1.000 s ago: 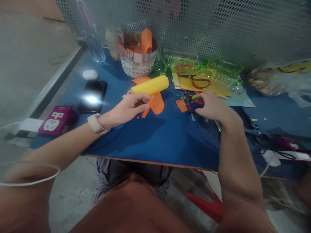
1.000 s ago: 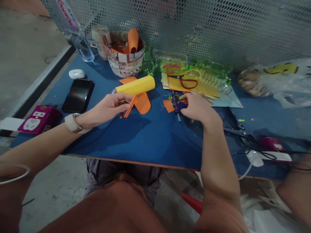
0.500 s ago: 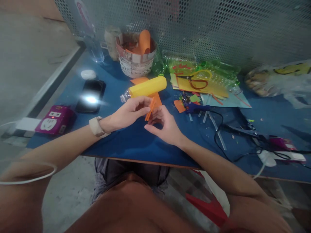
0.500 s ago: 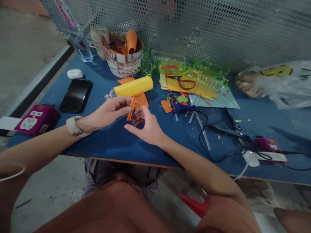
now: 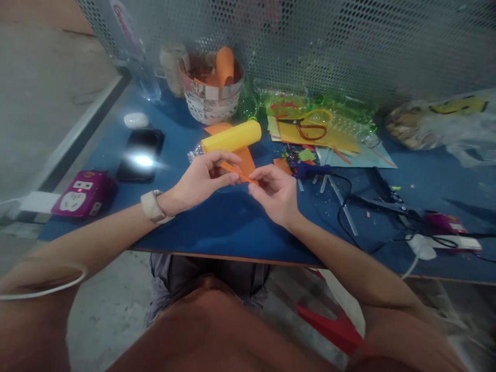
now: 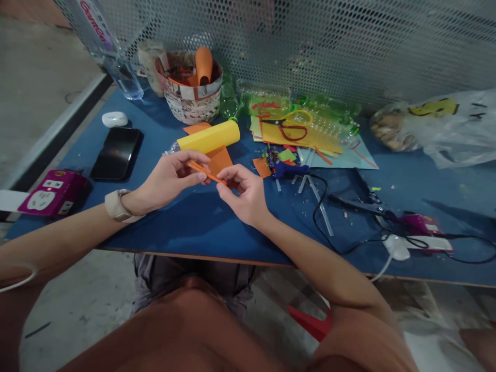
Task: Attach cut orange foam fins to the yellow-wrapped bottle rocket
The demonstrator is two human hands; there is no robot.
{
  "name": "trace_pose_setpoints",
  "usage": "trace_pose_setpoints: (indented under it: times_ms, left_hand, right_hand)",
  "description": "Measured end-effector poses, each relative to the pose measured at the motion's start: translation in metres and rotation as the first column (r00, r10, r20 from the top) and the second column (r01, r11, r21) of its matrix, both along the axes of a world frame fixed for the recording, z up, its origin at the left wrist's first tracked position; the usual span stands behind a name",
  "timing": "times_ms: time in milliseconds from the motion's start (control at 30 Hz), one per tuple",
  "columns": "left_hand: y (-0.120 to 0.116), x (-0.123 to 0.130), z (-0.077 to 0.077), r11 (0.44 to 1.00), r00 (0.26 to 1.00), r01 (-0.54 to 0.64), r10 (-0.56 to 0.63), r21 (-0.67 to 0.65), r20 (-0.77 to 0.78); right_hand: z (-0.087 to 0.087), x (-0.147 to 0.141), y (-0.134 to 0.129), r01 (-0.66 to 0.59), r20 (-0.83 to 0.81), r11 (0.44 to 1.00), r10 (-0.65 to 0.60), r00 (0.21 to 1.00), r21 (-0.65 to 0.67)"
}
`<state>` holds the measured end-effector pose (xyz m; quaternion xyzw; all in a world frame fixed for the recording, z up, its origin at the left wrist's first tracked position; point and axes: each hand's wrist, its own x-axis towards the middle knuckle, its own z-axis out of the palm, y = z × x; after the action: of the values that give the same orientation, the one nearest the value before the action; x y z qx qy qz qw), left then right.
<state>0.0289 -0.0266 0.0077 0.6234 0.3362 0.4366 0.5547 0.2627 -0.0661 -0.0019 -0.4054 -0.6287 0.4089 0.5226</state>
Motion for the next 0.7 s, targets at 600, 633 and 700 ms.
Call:
trace_pose_setpoints:
  times_ms: [600, 633, 700]
  left_hand:
    - [-0.004, -0.0039, -0.0017, 0.976, 0.981, -0.106, 0.134, 0.188, -0.142]
    - [-0.0039, -0.0041, -0.0028, 0.971, 0.981, -0.101, 0.133, 0.215, -0.142]
    - [-0.0036, -0.0045, -0.0046, 0.964, 0.982, -0.083, 0.123, 0.254, -0.143]
  right_hand:
    - [0.0044, 0.0062, 0.0074, 0.059, -0.079, 0.991, -0.068, 0.995, -0.119]
    - [0.0035, 0.0064, 0.008, 0.061, -0.088, 0.99, -0.072, 0.993, -0.124]
    - [0.0008, 0.0068, 0.0099, 0.064, -0.121, 0.989, -0.08, 0.989, -0.132]
